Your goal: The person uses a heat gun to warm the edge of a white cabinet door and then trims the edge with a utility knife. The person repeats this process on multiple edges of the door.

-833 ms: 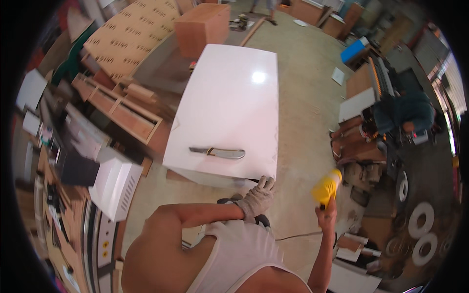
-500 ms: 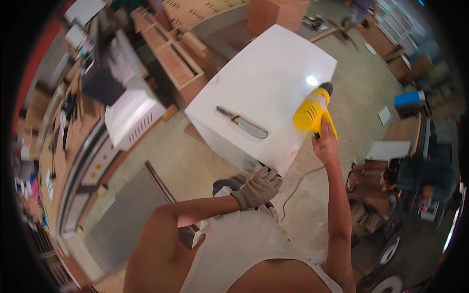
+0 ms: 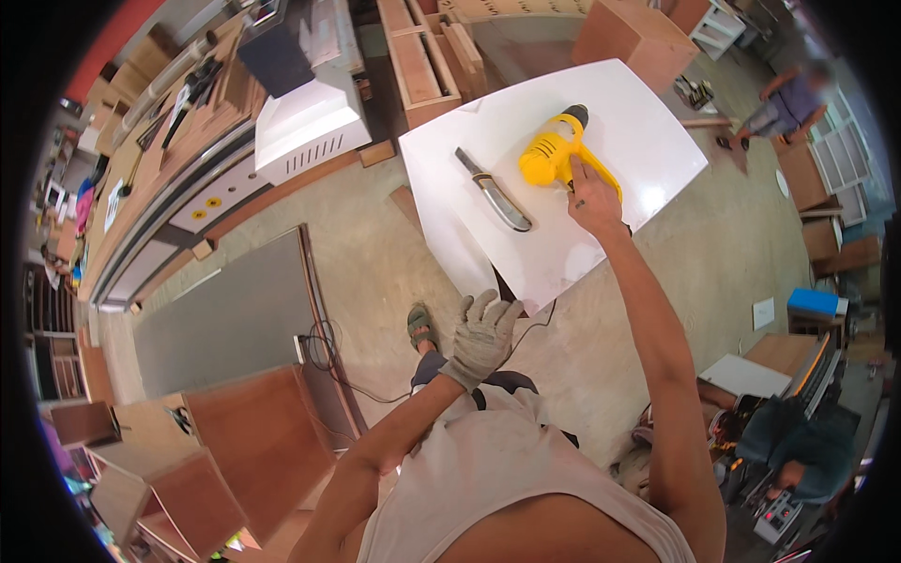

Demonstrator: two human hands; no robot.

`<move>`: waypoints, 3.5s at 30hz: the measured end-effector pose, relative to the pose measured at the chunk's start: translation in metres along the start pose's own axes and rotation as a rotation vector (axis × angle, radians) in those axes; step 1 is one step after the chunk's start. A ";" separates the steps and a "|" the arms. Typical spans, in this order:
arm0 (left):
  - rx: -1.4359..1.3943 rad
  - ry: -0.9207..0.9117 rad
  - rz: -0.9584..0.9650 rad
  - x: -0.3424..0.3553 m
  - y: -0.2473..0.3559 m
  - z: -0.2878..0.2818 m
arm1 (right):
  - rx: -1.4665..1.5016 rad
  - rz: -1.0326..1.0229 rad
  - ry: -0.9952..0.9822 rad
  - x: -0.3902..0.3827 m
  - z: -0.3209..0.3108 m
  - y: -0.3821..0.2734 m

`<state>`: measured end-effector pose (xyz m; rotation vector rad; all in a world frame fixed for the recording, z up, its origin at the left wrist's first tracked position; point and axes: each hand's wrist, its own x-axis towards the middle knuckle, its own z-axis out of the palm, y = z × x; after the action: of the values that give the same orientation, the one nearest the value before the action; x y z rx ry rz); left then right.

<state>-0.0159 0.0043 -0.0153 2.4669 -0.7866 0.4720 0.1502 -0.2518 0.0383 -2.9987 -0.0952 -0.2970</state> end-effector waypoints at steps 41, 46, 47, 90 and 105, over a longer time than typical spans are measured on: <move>-0.175 -0.497 -0.335 0.026 -0.019 -0.020 | 0.663 0.239 0.077 -0.320 0.029 -0.125; -0.109 -0.552 -0.343 0.027 -0.015 -0.019 | 0.613 0.212 0.121 -0.285 0.025 -0.129; -0.100 -0.555 -0.342 0.025 -0.017 -0.017 | 0.603 0.214 0.111 -0.274 0.019 -0.133; -0.197 -0.617 -0.310 0.023 -0.023 -0.026 | 0.360 0.173 -0.245 -0.247 0.055 -0.133; -0.143 -0.596 -0.379 0.024 -0.023 -0.013 | 0.412 0.194 -0.381 -0.273 0.068 -0.113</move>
<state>0.0140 0.0172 -0.0018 2.5507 -0.5131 -0.4614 -0.1125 -0.1447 -0.0688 -2.5868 0.0887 0.2833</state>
